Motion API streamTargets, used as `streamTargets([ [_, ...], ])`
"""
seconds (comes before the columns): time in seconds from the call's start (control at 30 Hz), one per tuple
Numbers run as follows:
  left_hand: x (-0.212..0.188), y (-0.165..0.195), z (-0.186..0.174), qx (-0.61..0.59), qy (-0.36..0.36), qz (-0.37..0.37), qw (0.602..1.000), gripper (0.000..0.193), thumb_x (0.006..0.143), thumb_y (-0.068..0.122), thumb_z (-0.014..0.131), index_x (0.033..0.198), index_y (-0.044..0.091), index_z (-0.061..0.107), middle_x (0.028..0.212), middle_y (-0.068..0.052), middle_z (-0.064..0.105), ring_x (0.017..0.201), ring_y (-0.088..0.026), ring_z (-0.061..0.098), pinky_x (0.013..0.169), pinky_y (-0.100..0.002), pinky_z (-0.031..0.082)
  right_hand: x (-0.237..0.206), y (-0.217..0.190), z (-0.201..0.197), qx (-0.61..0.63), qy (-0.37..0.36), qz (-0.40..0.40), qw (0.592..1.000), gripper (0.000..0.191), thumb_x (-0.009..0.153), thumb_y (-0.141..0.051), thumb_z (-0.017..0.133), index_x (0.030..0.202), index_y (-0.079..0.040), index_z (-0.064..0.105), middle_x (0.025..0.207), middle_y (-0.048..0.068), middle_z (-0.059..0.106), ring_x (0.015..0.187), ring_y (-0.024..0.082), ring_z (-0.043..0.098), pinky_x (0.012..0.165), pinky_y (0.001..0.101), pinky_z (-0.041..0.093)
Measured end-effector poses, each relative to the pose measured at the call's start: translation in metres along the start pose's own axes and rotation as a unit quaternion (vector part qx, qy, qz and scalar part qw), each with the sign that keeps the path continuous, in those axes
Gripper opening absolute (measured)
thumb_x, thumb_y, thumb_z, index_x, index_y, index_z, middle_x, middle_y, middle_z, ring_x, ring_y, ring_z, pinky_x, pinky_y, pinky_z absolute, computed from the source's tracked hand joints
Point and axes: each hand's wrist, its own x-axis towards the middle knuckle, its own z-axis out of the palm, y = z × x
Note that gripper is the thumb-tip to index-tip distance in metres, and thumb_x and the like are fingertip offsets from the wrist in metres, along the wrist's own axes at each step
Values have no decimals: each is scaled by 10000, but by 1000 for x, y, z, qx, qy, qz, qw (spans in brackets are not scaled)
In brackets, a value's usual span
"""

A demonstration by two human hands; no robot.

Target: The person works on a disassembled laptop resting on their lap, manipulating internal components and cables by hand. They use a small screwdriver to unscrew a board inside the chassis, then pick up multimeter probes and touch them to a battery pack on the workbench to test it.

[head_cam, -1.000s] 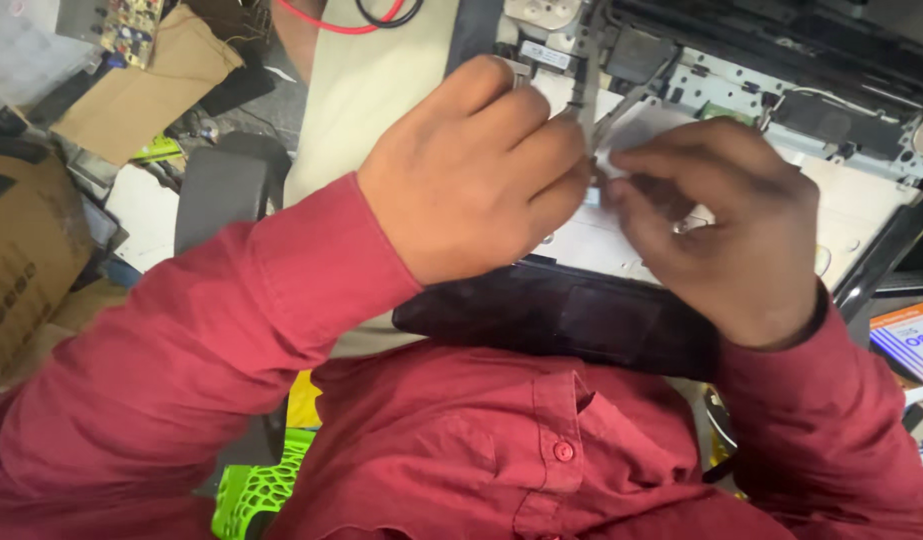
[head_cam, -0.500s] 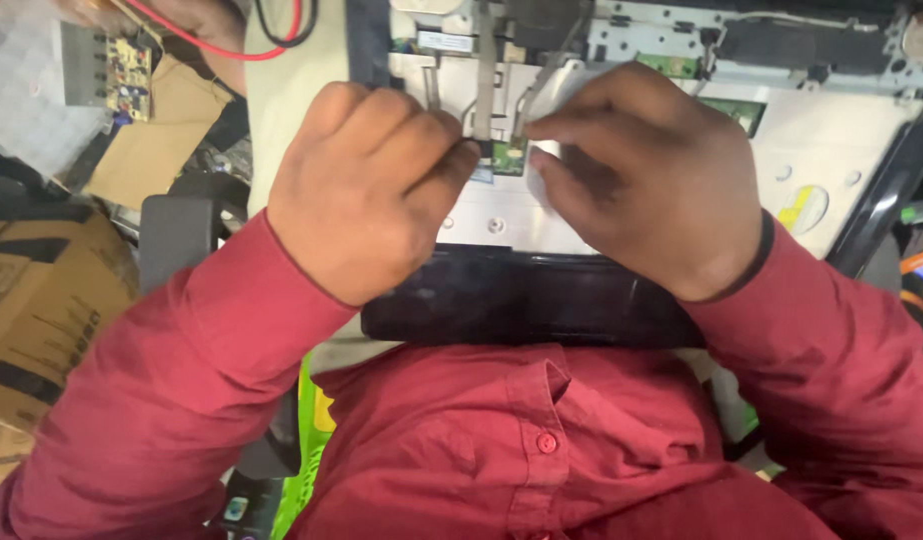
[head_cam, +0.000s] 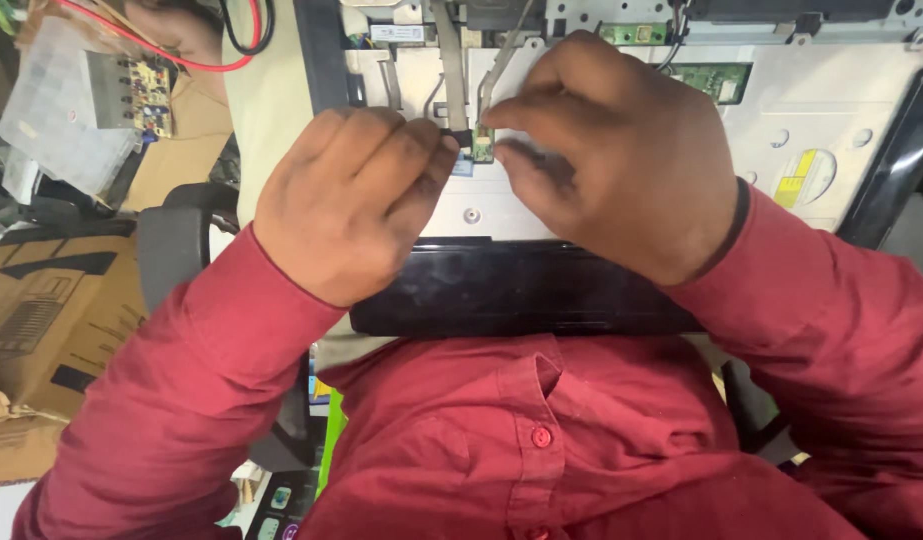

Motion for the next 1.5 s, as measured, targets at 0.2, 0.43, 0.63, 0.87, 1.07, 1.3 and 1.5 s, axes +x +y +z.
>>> streamTargets([
  [0.2,2,1,5,19,5,24,1000,293,755,57,699,1021,-57,744,1063,-121,667,949,-248,625,826,-347,533,-5,4,1,-1,9,-11,1000,181,919,-120,812,1087,-88,753,1022,50,630,770,208,660,658,336,535],
  [0.43,0,0,4,13,20,19,1000,288,767,42,725,1040,-50,729,1080,-139,674,945,-260,645,828,-364,546,-3,5,4,1,10,-12,1000,169,925,-109,808,1084,-92,753,1013,48,628,741,195,658,641,326,533],
  [0.63,-6,-4,-3,43,31,-2,999,176,875,26,747,1037,-17,696,1143,-153,678,966,-259,657,840,-362,539,-1,5,7,6,14,-6,1000,142,959,-103,806,1092,-99,755,1013,39,634,710,175,651,634,309,529],
  [0.87,-10,-12,-1,61,15,40,997,206,826,44,739,1017,-22,704,1114,-156,680,949,-260,647,832,-362,545,4,9,13,-22,30,-39,999,154,945,-114,830,1086,-110,767,964,27,631,710,179,644,605,311,511],
  [1.07,-11,-16,0,77,9,56,995,181,824,53,747,985,-4,687,1124,-146,673,1008,-264,649,875,-370,546,4,10,15,-24,36,-44,998,143,946,-99,822,1076,-113,764,982,19,626,748,175,647,631,305,516],
  [1.3,-11,-17,3,24,19,7,1000,221,789,133,796,938,24,675,1133,-138,677,1009,-282,646,866,-386,526,3,12,19,-25,41,-43,998,131,940,-88,817,1054,-112,758,1002,19,624,790,186,662,665,311,529],
  [1.5,-18,-14,12,42,31,-29,998,394,863,15,764,1250,-40,709,1223,-141,661,1052,-263,620,894,-382,502,4,13,21,-39,45,-57,997,144,917,-83,818,1044,-116,759,1000,21,624,773,174,664,637,297,524],
])
